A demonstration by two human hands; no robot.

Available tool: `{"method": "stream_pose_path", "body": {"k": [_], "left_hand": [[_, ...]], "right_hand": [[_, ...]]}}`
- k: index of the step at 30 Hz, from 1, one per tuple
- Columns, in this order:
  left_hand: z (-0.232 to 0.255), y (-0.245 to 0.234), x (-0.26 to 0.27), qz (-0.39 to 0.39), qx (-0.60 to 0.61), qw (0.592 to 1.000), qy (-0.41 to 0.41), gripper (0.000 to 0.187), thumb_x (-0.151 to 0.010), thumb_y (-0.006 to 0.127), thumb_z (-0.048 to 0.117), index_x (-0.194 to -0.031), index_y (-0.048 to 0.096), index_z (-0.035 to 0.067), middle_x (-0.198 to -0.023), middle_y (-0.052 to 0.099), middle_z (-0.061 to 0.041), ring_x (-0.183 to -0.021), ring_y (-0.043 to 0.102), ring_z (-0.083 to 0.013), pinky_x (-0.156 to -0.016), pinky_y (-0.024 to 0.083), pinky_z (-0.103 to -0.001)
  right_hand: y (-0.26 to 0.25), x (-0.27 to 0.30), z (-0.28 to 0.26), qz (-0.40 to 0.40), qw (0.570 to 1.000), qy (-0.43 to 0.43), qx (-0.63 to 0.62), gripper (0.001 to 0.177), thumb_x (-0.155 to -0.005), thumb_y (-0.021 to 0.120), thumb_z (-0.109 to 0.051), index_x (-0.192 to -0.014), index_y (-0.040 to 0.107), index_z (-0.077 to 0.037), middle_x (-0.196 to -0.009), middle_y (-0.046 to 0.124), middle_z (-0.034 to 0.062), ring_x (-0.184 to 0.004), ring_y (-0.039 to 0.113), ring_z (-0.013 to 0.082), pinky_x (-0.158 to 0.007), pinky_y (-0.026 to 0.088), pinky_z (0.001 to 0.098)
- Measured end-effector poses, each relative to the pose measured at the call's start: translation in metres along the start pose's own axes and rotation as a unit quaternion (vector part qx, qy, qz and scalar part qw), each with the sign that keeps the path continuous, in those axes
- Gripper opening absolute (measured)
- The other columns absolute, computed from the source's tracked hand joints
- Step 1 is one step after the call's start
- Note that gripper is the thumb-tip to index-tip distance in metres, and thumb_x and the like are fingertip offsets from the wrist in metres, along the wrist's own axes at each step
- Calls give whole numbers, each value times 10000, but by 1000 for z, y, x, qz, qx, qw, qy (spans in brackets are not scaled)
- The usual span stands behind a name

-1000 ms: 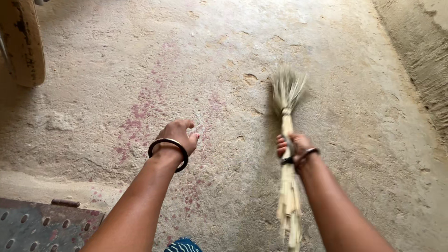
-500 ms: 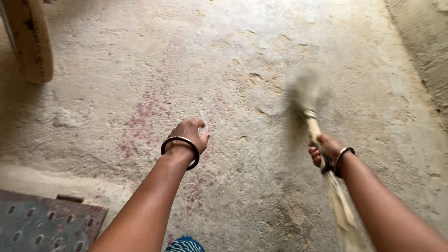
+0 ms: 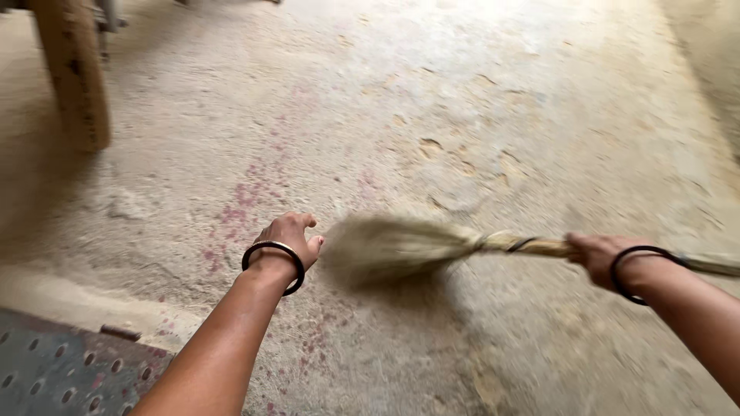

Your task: The person sweeps a concrete floor with a traditional straw broom. They move around a parked motorcycle and a metal mat, sweeping debris toward the center of the area.

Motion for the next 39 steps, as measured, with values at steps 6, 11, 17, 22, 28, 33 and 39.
{"method": "stream_pose_path", "body": {"k": [6,11,17,22,28,33,39], "left_hand": [[-3,1,-2,-34,63,989,-129,472,-943,645,305,-1406,565,256,-1384,627,-66,-1094,708,-247,-952,631,-427],[33,-18,7,41,-13,995,-95,441,-936,693,320,-1356,619,210,-1440,571,-51,-1297,570,-261,-1103,479,-423],[71,-40,35,-9,-48,987,-152,476,-952,671,318,-1409,569,233,-1519,491,-13,-1335,548,-225,-1135,462,-421],[101,-78,43,-52,-120,978,-165,488,-975,641,306,-1449,537,259,-1476,528,-11,-1254,598,-227,-1078,517,-410],[116,-123,17,-37,-299,953,-19,421,-965,636,321,-1366,573,210,-1396,523,-42,-1250,581,-252,-1049,504,-413],[85,-122,-7,-45,-305,951,-9,373,-991,612,344,-1325,590,179,-1377,533,-66,-1231,595,-285,-1047,509,-428],[0,-89,-52,-12,-180,982,-48,442,-944,653,343,-1350,552,202,-1375,507,-47,-1205,586,-284,-1036,494,-436]], "right_hand": [[-63,-73,28,57,992,104,-46,413,-1075,444,-485,-1274,614,-165,-1109,725,152,-1024,678,331,-850,528,483],[-79,-61,14,3,998,18,-57,404,-1106,343,-471,-1239,581,-172,-906,710,120,-755,726,277,-706,590,448],[-50,-83,64,13,989,-129,68,288,-1024,406,-475,-1225,549,-325,-979,720,20,-925,719,220,-787,582,431],[-79,-138,86,8,999,-21,-36,373,-1067,427,-492,-1213,626,-212,-1014,727,92,-900,700,255,-756,529,423],[-108,-146,14,-33,962,-44,-266,345,-1032,508,-287,-1337,567,-137,-857,714,113,-638,569,199,-614,523,399],[-99,-145,-113,20,941,-278,-194,492,-975,592,-358,-1408,486,-150,-1178,670,156,-1033,631,319,-871,512,465],[-55,-166,-181,-65,927,-362,-82,632,-933,690,-402,-1484,417,-256,-1246,677,86,-1086,628,264,-875,530,437]]}}
Point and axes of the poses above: each hand's wrist, its own x-axis away from the middle knuckle, its own y-axis out of the palm, z = x × y, the point moved 6 cm from there along -x, towards the middle knuckle
